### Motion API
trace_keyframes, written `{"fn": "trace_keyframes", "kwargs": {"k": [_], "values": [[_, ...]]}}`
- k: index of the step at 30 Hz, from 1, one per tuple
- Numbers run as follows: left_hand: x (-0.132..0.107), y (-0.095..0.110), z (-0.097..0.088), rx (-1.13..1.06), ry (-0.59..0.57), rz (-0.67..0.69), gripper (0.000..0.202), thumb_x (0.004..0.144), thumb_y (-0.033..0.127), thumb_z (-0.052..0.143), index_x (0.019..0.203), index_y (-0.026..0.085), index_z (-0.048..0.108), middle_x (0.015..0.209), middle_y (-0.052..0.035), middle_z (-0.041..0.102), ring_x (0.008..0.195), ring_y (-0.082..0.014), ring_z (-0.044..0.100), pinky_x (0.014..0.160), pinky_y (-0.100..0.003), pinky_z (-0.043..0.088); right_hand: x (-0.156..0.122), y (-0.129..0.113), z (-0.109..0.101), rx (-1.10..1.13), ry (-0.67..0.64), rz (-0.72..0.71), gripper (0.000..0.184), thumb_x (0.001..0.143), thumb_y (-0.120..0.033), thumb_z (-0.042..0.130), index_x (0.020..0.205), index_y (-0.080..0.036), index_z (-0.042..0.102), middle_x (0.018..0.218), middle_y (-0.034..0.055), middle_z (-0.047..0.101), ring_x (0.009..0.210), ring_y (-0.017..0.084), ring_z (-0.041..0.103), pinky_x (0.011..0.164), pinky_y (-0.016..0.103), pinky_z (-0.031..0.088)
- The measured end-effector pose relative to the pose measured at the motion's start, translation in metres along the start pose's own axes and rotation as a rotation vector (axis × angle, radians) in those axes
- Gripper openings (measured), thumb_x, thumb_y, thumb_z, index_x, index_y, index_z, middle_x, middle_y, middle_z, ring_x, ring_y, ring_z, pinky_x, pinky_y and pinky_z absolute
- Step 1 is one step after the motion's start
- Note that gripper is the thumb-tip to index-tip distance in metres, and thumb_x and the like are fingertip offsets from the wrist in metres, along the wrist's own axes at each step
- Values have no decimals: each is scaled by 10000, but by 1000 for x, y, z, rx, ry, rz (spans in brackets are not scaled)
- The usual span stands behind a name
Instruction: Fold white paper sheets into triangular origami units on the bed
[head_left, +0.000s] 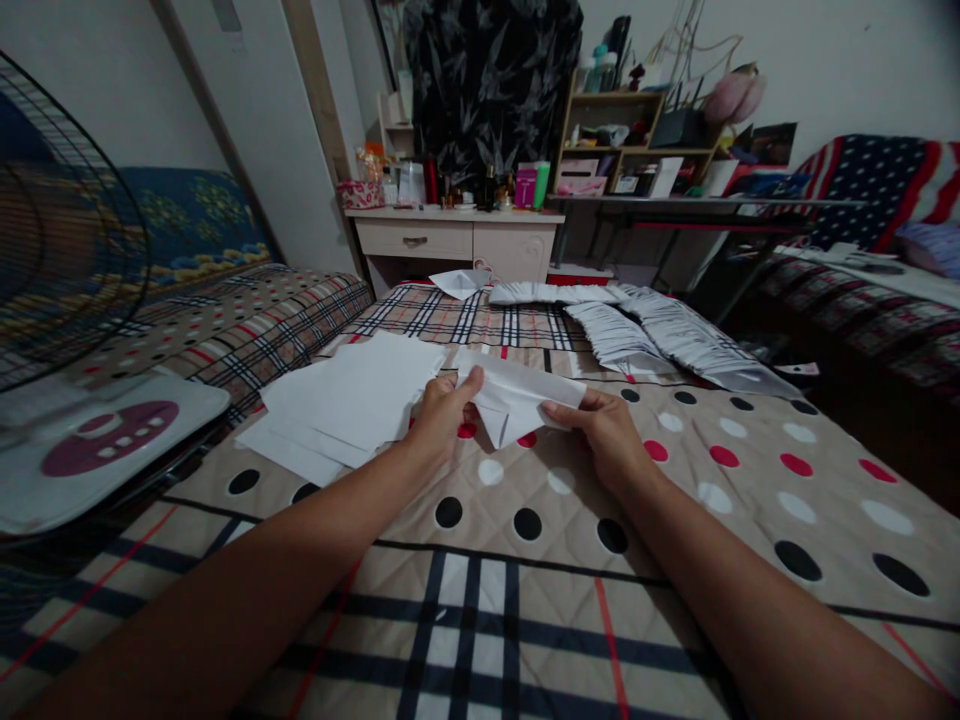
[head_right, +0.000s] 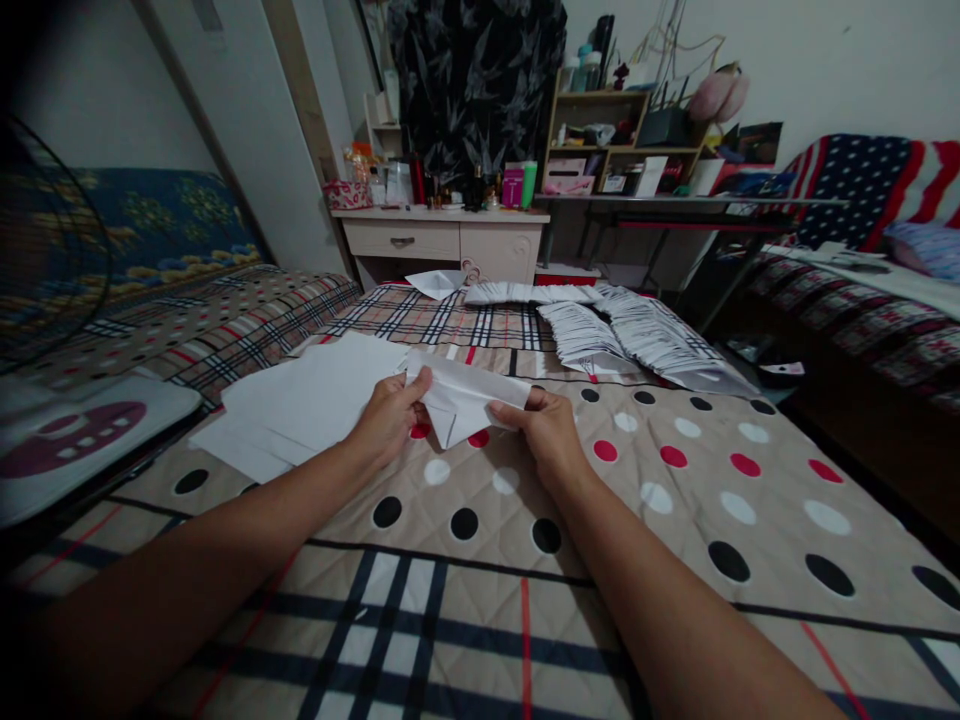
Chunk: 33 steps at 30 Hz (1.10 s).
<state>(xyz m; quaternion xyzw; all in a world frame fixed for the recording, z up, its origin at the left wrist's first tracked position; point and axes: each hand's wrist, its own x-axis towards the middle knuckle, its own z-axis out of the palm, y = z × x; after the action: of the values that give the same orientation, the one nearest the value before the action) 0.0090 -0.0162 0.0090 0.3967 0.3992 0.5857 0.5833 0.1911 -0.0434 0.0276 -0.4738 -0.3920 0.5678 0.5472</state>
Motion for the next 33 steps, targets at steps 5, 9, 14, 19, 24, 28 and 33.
{"fn": "trace_keyframes", "kwargs": {"k": [5,9,14,19,24,28,33], "values": [[4,1,0,-106,63,11,498,666,619,737,803,152,632,663,-51,694,686,-219,690,600,-283,528,-2,2,2,-18,4,37,284,511,-241,863,742,-122,748,691,65,732,568,172,647,528,267,524],[0,3,8,-159,59,-9,482,629,578,785,852,169,661,803,-70,736,809,-231,699,693,-310,553,-6,10,6,-5,85,-57,288,547,-277,847,785,-145,751,743,57,741,613,189,658,561,288,522],[-10,1,14,-70,29,-36,476,503,420,888,854,163,695,852,-68,747,748,-216,694,675,-306,549,-15,17,17,-16,80,-82,265,586,-310,822,779,-145,746,697,45,722,564,169,630,534,274,488],[-9,-3,7,96,138,63,451,531,386,867,860,127,698,854,-65,741,677,-180,668,616,-272,524,-11,11,13,-32,-65,-27,258,579,-326,823,746,-155,725,683,37,712,567,158,618,545,258,474],[-13,-2,9,309,63,95,327,558,347,850,737,124,693,726,-52,714,586,-165,625,518,-240,462,-5,4,7,-152,-145,25,356,588,-452,829,741,-150,717,656,42,703,509,142,587,468,234,405],[-20,-2,16,351,3,72,243,570,291,838,720,146,713,732,-51,718,601,-174,632,525,-238,450,-5,8,7,-334,-175,-10,417,578,-485,835,780,-136,725,639,45,703,480,145,570,425,225,357],[-22,-4,17,283,21,-16,243,582,286,822,757,153,717,755,-59,726,596,-176,634,537,-257,465,-4,12,7,-365,-213,-38,362,610,-441,816,791,-141,725,657,36,706,499,144,576,437,223,382]]}}
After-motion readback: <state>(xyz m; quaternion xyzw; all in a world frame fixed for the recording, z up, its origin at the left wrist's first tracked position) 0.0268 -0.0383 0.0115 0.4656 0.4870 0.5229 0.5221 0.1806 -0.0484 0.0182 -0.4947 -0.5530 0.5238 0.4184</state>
